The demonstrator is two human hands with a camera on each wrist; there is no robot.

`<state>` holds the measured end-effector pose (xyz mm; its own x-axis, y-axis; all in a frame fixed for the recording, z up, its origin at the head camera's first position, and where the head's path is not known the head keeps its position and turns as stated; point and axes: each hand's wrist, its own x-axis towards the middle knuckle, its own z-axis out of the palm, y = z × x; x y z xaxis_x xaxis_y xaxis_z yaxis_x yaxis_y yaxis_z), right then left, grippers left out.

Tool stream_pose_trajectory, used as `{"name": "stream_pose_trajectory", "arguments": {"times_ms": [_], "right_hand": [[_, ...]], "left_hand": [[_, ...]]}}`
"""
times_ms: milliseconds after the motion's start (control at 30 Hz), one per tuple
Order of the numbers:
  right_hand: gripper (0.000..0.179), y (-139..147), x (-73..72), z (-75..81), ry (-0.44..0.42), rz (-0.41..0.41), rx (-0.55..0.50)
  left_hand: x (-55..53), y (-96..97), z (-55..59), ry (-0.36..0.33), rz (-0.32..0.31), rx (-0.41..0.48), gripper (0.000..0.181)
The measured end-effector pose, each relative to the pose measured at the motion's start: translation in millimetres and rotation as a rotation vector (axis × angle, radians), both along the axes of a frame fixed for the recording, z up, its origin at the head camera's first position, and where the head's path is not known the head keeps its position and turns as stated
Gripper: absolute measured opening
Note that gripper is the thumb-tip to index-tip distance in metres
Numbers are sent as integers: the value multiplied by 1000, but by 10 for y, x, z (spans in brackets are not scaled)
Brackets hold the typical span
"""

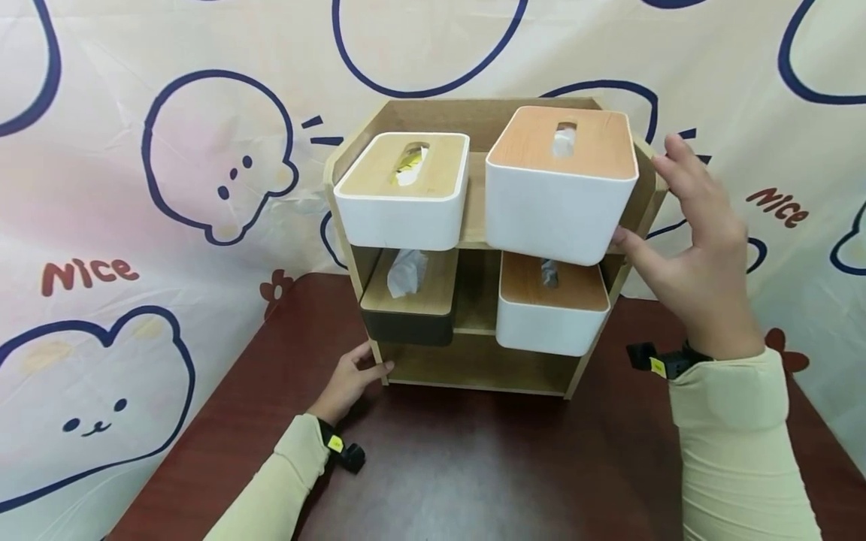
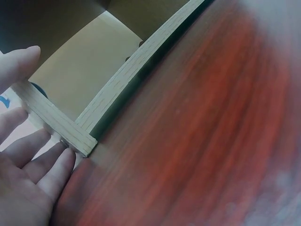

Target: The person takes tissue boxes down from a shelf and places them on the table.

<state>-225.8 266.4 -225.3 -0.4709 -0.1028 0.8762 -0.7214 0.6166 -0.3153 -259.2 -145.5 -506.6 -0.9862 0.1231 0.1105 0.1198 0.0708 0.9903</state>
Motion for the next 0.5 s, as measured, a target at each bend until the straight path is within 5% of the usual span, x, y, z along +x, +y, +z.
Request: {"name": "stream_pose_trajectory", "arguments": {"times_ms": [100,500], "right_hand": [[92,11,-25,26,40,-16,54],[98,-30,14,82,55,-42,151]], "left_hand": [[-10,1,13,5,-1,-3,67],[12,9,57,-12,1,-21,68]]}}
